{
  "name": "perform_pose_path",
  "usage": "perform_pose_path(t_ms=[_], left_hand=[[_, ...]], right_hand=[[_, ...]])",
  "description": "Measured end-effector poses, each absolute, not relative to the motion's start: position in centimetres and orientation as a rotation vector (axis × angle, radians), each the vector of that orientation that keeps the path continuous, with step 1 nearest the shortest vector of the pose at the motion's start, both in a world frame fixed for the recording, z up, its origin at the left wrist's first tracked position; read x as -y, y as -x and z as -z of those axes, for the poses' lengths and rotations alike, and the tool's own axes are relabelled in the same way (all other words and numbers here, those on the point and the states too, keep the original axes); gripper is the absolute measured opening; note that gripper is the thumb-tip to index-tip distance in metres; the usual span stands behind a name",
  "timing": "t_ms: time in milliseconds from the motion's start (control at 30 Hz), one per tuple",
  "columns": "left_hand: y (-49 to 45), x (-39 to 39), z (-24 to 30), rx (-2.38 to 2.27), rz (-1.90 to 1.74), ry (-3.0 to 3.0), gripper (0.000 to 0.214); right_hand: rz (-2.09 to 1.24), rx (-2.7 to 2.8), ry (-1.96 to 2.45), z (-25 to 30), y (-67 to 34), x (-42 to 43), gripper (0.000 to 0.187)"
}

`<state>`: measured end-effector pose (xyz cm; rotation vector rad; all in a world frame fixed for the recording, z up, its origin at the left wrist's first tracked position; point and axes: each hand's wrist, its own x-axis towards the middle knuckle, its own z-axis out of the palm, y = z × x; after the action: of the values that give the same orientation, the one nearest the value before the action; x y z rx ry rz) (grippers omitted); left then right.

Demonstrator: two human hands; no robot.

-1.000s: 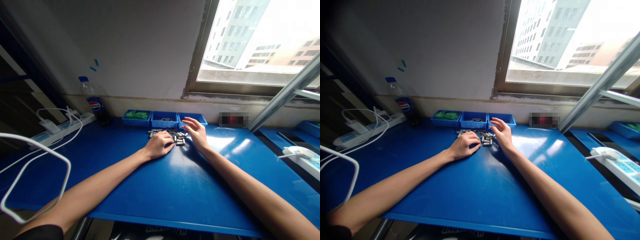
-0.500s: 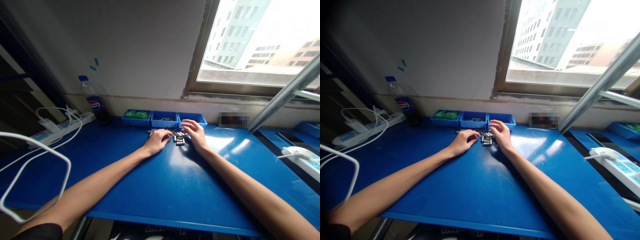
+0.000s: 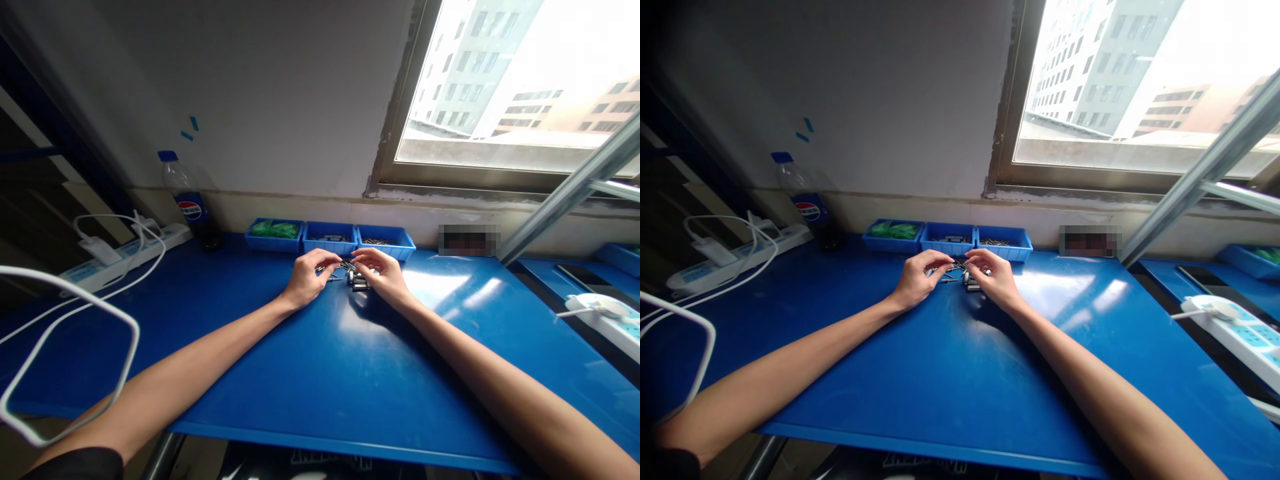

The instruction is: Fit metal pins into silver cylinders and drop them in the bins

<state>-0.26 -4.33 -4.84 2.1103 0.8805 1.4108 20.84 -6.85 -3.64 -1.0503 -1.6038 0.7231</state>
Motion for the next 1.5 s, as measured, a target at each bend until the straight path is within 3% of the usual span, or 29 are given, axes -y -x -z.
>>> perform_pose_path(t_ms=[200,367,433,567,633,767,1000,1267,1500], left_hand=[[0.2,4.2,5.2,-0.834,-1.36,-1.849,0.021],[0.3,4.7,4.7,-0.931,-1.295,-2.056,0.016],[0.3,5.1,4.4,-1.04,-1.254,-2.239,0.01],[0.2,5.7,4.2,-1.199,-1.139,-2.527,0.025],[0.2,5.8,4.5,-1.197,-1.058,-2.613,0.017],[0.3,5.5,4.9,-1.156,-0.974,-2.67,0.013],[0.0,5.4,5.0,-1.142,-0.863,-2.706,0.019],[0.2,4.8,5.4,-1.043,-1.124,-2.649,0.032],[0.2,4.8,4.8,-0.944,-1.343,-2.42,0.022]], right_hand=[[-0.957,1.572,1.023,3.3,-20.6,7.0,0.031],[-1.106,1.468,1.05,3.3,-20.5,6.9,0.036],[-1.082,1.437,1.064,3.3,-20.7,6.7,0.037],[-0.827,1.262,1.035,3.5,-21.5,5.7,0.035],[-0.764,1.205,0.996,3.6,-21.9,5.3,0.041],[-0.796,1.234,1.001,3.8,-22.0,5.0,0.052],[-0.824,1.259,1.039,4.0,-21.6,5.5,0.042],[-0.832,1.283,1.063,3.8,-21.5,5.8,0.038],[-0.818,1.34,1.035,3.8,-21.2,6.0,0.031]])
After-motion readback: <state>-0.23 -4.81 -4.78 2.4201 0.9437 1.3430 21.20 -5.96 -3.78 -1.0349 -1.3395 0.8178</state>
